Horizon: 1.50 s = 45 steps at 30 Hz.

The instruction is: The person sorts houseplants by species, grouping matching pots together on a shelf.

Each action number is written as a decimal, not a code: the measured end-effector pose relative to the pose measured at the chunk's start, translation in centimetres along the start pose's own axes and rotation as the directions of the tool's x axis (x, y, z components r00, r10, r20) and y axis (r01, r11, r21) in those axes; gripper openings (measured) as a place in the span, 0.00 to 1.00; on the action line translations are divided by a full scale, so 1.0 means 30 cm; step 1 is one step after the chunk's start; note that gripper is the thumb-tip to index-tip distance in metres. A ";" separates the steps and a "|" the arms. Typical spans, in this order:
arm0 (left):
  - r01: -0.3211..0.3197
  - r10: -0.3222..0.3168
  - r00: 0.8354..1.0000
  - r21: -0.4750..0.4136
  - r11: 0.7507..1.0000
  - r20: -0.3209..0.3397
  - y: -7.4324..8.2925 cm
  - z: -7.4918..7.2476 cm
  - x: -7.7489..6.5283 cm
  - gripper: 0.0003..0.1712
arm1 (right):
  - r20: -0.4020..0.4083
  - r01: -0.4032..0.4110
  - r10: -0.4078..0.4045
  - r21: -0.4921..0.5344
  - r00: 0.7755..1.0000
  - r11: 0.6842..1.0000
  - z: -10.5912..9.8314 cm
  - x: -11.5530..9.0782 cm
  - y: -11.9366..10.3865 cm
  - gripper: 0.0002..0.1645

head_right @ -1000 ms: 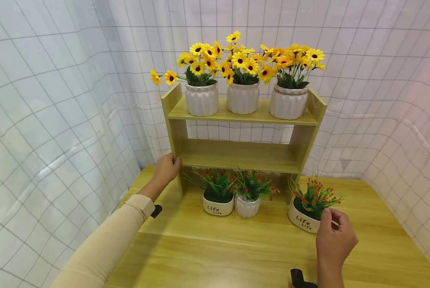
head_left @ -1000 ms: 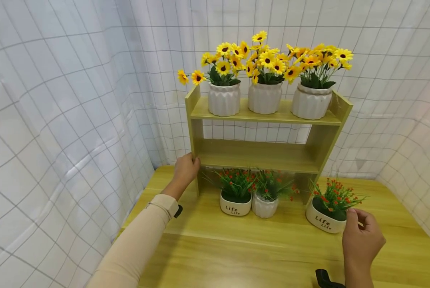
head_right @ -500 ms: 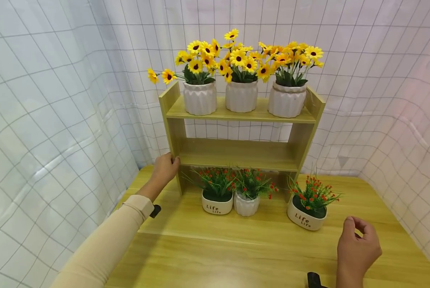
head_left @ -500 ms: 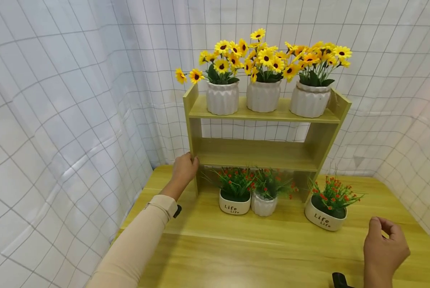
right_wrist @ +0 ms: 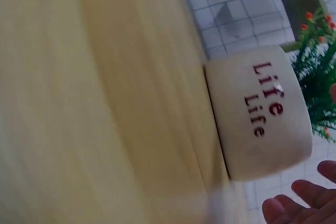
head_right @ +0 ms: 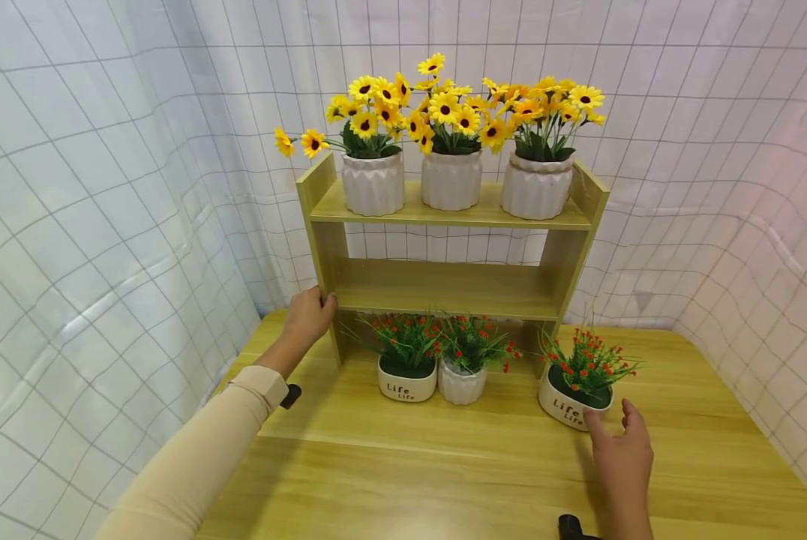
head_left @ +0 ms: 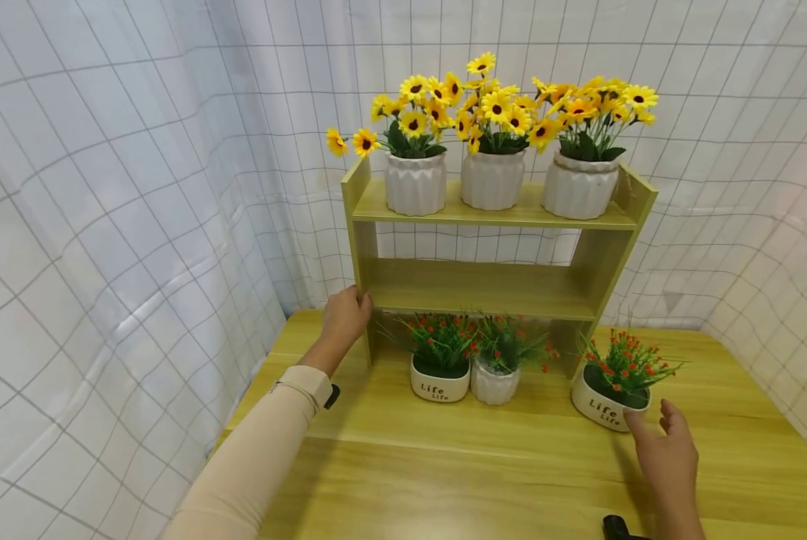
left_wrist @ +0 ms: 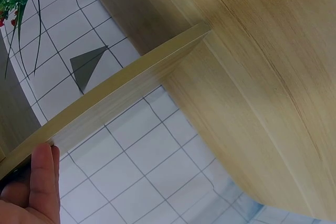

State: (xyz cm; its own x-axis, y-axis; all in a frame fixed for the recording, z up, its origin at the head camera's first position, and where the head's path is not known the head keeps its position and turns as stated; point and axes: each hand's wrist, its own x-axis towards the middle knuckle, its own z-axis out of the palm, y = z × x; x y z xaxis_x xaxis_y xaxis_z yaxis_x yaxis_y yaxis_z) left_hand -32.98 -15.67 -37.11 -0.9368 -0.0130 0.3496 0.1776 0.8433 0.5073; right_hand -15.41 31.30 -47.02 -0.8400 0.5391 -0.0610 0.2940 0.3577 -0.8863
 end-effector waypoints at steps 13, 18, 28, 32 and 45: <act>0.005 -0.005 1.000 0.012 1.000 0.009 -0.002 0.000 0.003 0.19 | -0.072 0.046 -0.036 0.139 0.997 0.989 0.119 0.016 0.011 0.55; 0.004 -0.004 1.000 0.005 1.000 0.010 -0.007 0.004 0.002 0.19 | -0.109 0.096 -0.076 0.196 0.991 0.976 0.158 0.032 0.010 0.60; 0.014 -0.014 1.000 0.023 1.000 -0.006 0.003 0.002 -0.003 0.19 | -0.244 0.180 -0.103 0.320 0.964 0.930 0.233 0.062 -0.002 0.65; 0.020 -0.020 1.000 0.024 1.000 -0.001 0.008 -0.001 -0.005 0.20 | -0.308 0.210 -0.105 0.333 0.946 0.919 0.257 0.077 0.003 0.68; 0.006 -0.006 1.000 0.016 1.000 -0.010 0.005 -0.002 -0.007 0.19 | -0.352 0.218 -0.088 0.347 0.932 0.912 0.273 0.077 -0.006 0.67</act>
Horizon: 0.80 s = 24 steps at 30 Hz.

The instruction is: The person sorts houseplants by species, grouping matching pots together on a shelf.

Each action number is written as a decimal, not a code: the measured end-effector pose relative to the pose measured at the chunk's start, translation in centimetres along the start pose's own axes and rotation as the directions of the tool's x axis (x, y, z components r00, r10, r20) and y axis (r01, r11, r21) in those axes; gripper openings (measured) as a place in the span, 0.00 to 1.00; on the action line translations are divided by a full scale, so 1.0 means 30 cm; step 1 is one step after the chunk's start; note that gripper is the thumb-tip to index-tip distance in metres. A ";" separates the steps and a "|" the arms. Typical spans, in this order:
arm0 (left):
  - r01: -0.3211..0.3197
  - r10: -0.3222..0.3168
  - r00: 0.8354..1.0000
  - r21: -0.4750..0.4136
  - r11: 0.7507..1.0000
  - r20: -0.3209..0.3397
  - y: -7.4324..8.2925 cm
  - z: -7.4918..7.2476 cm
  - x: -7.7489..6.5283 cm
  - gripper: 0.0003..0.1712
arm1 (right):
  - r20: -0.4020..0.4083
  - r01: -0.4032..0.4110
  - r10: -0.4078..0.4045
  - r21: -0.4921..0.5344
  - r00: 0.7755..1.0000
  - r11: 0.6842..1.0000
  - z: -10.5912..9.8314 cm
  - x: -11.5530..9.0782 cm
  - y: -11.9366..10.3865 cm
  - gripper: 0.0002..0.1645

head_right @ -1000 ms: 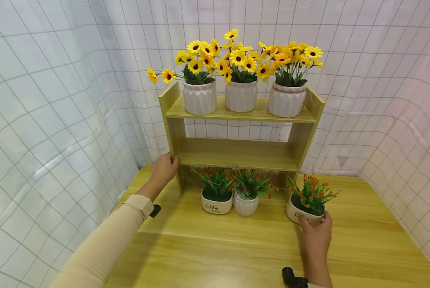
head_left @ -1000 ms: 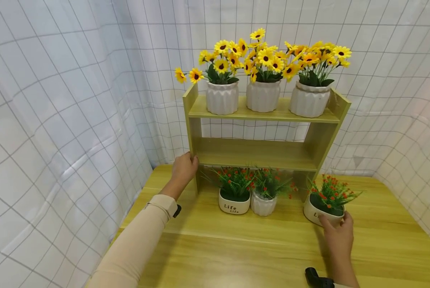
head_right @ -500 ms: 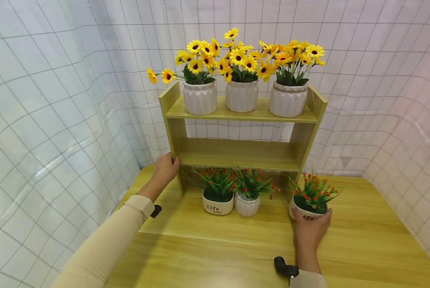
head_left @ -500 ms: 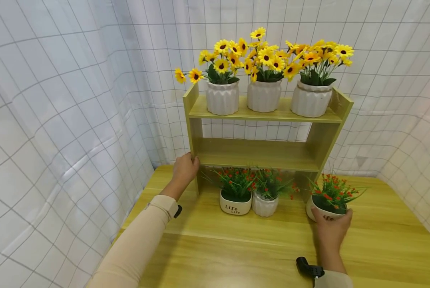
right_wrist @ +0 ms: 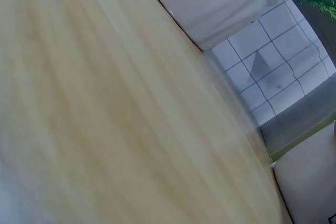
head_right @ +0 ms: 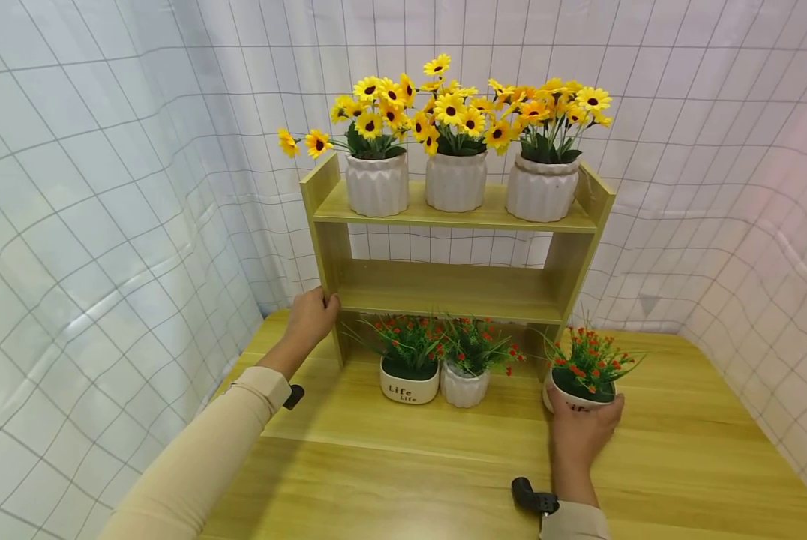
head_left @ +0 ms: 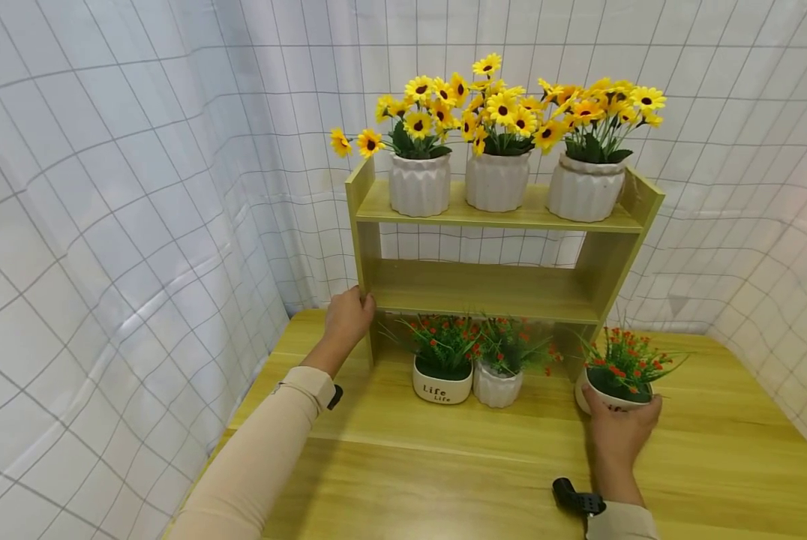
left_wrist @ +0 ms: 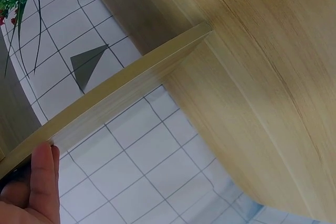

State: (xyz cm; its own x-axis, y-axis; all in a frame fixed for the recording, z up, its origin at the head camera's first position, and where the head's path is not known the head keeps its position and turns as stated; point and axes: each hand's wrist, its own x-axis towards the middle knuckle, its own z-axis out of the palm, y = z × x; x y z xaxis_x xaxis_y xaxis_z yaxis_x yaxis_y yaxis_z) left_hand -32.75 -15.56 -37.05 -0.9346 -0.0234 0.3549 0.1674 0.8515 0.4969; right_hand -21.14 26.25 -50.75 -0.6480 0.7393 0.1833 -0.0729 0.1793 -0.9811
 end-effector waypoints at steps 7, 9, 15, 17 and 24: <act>0.002 -0.002 1.000 0.001 1.000 0.008 0.000 0.001 0.000 0.19 | 0.006 -0.120 0.120 -0.004 0.993 0.993 -0.016 0.003 0.000 0.68; 0.005 -0.005 1.000 0.000 1.000 0.009 0.001 0.001 0.000 0.19 | 0.004 -0.150 0.150 -0.006 0.989 0.989 -0.023 0.000 -0.004 0.69; 0.000 0.000 1.000 -0.005 1.000 0.009 0.003 -0.001 0.000 0.19 | -0.040 -0.143 0.143 0.000 0.989 0.990 -0.035 -0.013 -0.024 0.65; -0.003 0.003 1.000 -0.005 1.000 0.011 0.001 0.002 0.000 0.19 | -0.066 -0.122 0.123 0.022 0.990 0.992 -0.039 -0.017 -0.033 0.63; -0.004 0.004 1.000 -0.007 1.000 -0.004 -0.005 0.010 0.004 0.20 | -0.157 0.095 -0.083 0.074 0.984 0.993 -0.073 -0.019 -0.127 0.56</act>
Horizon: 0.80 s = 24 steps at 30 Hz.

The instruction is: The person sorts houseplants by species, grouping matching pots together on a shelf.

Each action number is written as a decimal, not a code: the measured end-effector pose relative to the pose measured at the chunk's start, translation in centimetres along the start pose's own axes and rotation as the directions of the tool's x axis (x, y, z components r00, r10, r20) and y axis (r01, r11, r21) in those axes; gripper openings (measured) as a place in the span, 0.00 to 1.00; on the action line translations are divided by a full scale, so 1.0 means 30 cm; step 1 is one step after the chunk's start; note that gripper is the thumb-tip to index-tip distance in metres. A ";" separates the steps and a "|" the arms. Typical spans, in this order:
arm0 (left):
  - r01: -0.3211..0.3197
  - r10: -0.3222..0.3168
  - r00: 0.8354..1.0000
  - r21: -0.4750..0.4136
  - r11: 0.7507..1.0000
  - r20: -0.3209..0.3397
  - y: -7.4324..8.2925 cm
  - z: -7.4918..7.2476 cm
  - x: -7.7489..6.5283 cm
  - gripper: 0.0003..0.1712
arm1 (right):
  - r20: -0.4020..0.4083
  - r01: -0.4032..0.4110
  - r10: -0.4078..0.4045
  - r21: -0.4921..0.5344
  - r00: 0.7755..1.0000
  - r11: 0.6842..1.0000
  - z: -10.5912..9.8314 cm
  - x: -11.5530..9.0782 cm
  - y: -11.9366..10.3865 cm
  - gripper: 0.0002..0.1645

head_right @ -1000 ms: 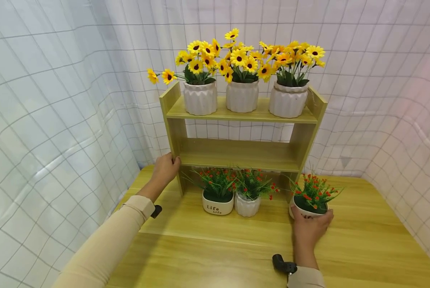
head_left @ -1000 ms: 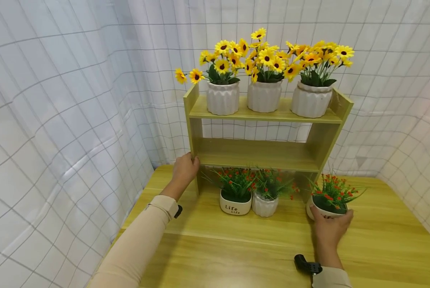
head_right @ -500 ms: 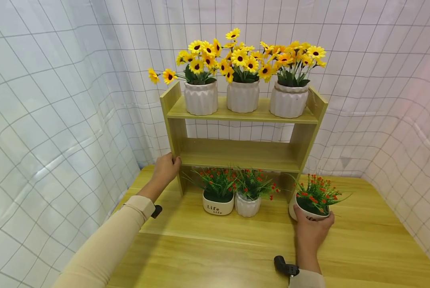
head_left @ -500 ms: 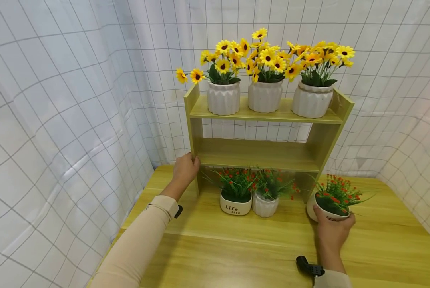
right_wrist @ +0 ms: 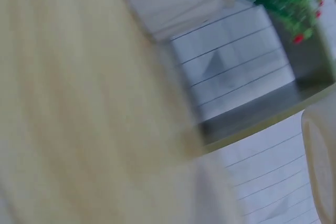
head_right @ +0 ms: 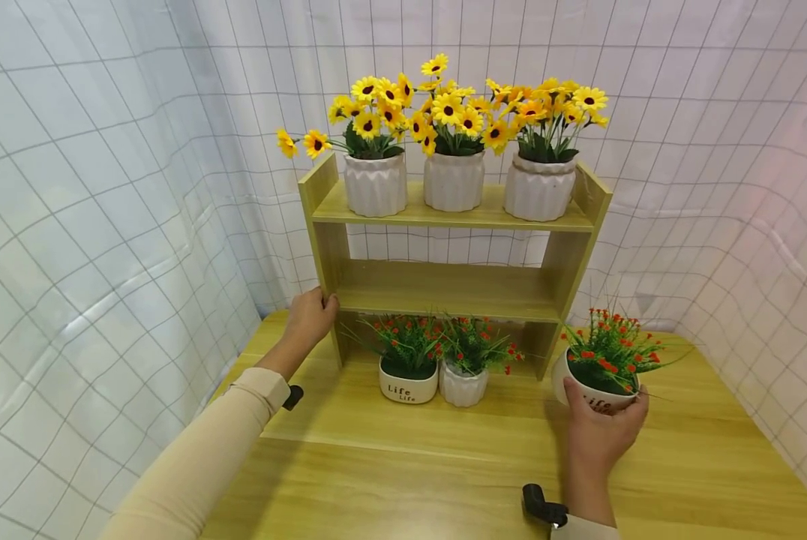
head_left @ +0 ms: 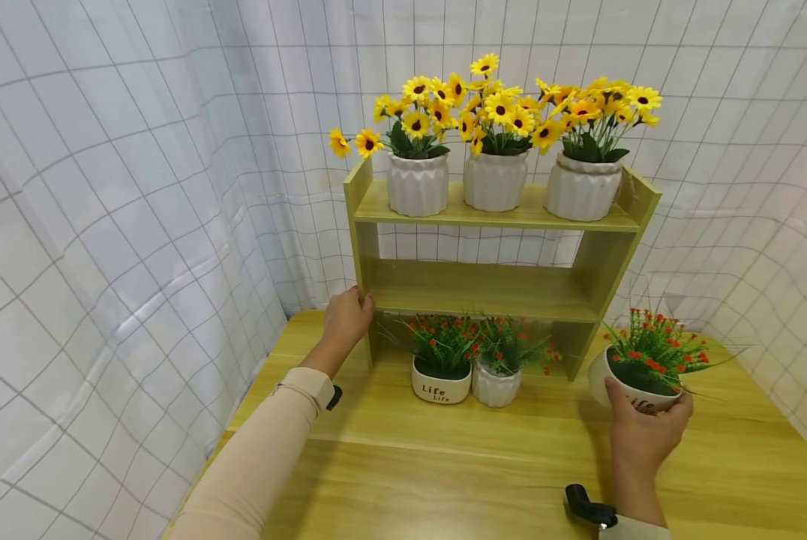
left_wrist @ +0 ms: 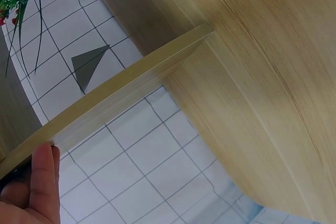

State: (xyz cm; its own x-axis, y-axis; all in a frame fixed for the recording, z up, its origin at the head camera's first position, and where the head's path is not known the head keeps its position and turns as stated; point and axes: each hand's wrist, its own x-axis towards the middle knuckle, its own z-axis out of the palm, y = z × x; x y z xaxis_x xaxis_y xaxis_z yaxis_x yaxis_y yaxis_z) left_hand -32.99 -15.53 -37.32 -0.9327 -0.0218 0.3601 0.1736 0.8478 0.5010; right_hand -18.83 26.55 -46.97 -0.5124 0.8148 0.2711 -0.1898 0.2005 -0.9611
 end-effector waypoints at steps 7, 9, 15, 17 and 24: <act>0.007 -0.007 1.000 -0.002 1.000 0.002 -0.005 -0.005 -0.004 0.20 | 0.014 0.101 -0.101 0.005 0.995 0.995 -0.003 -0.009 -0.100 0.56; 0.005 -0.005 1.000 0.002 1.000 0.000 -0.010 -0.003 -0.005 0.20 | 0.014 0.117 -0.117 -0.013 0.993 0.993 0.000 -0.016 -0.118 0.57; 0.009 -0.009 1.000 -0.002 1.000 -0.006 -0.017 -0.003 -0.009 0.19 | 0.020 0.150 -0.150 -0.028 0.988 0.988 0.016 -0.031 -0.186 0.58; 0.013 -0.013 1.000 0.001 1.000 -0.006 -0.016 -0.003 -0.010 0.19 | 0.027 0.157 -0.156 -0.021 0.987 0.987 0.023 -0.033 -0.211 0.58; 0.011 -0.011 1.000 -0.006 1.000 0.015 -0.001 -0.003 -0.007 0.19 | 0.053 0.180 -0.183 0.051 0.982 0.982 0.059 -0.034 -0.265 0.56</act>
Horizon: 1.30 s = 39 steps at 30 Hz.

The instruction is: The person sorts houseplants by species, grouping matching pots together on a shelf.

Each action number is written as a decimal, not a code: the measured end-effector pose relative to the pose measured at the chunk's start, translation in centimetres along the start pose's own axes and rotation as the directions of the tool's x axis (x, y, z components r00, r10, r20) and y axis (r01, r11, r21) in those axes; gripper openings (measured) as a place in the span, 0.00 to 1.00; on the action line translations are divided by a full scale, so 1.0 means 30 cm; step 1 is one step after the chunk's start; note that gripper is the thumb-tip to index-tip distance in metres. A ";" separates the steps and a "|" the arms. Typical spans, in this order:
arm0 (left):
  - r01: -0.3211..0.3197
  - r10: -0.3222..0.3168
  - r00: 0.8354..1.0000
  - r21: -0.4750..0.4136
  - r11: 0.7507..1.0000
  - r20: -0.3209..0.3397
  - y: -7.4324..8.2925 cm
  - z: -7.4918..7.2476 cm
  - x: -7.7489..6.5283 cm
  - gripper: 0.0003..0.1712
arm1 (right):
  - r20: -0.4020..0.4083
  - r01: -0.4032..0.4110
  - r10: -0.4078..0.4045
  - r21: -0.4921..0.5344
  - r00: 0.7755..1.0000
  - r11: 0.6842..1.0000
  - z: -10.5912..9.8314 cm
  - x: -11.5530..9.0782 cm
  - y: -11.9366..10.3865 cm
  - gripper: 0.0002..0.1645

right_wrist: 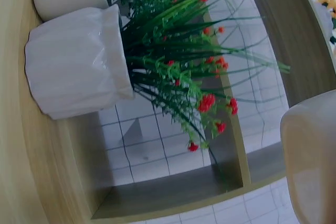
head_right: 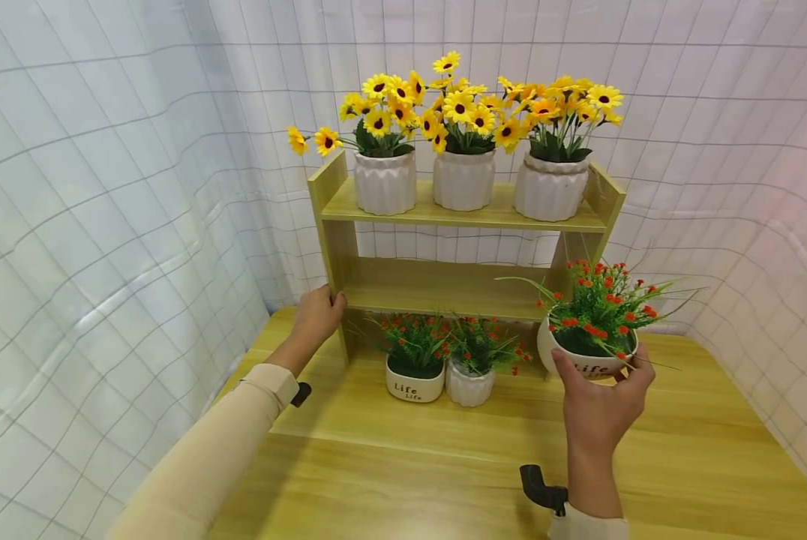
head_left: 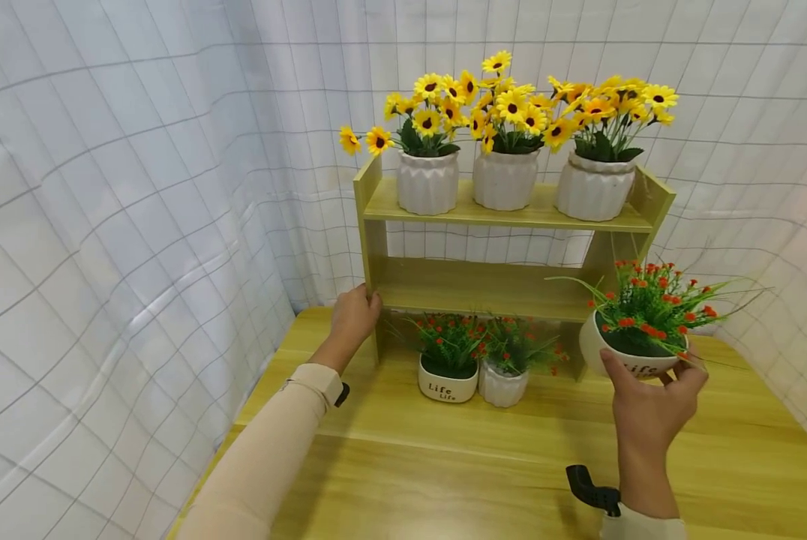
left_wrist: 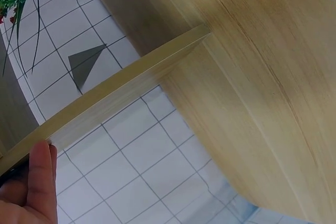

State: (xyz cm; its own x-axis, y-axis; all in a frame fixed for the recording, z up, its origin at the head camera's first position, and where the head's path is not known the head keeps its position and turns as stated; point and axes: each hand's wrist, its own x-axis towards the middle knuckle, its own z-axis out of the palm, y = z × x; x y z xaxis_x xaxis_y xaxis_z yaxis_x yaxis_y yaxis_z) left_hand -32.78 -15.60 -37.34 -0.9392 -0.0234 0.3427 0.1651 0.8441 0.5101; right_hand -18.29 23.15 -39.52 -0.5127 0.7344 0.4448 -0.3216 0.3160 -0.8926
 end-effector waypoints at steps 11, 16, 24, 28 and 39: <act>0.002 -0.002 1.000 -0.007 1.000 0.000 0.006 -0.004 -0.006 0.19 | 0.102 0.030 -0.030 -0.001 0.994 1.000 0.071 -0.011 -0.047 0.57; 0.004 -0.004 1.000 -0.008 1.000 -0.005 0.003 -0.003 -0.012 0.20 | 0.159 0.021 -0.020 0.000 0.987 1.000 0.107 -0.017 -0.058 0.57; -0.002 0.002 1.000 -0.013 1.000 -0.008 0.004 -0.001 -0.008 0.21 | 0.177 -0.004 0.005 -0.006 0.984 1.000 0.157 -0.008 -0.064 0.58; 0.002 -0.002 1.000 -0.009 1.000 -0.013 0.004 0.000 -0.008 0.21 | 0.182 -0.011 0.009 0.008 0.983 1.000 0.176 0.003 -0.062 0.56; 0.005 -0.005 1.000 0.013 1.000 -0.025 0.005 0.002 -0.004 0.21 | 0.205 -0.040 0.036 0.015 0.978 0.999 0.227 0.025 -0.045 0.55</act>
State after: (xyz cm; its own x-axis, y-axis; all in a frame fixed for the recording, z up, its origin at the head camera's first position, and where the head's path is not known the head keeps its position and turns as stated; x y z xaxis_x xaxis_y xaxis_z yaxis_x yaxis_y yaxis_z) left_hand -32.66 -15.43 -37.34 -0.9322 -0.0410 0.3596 0.1561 0.8509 0.5016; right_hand -23.66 19.19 -37.49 -0.6764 0.6065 0.4179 -0.3130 0.2769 -0.9085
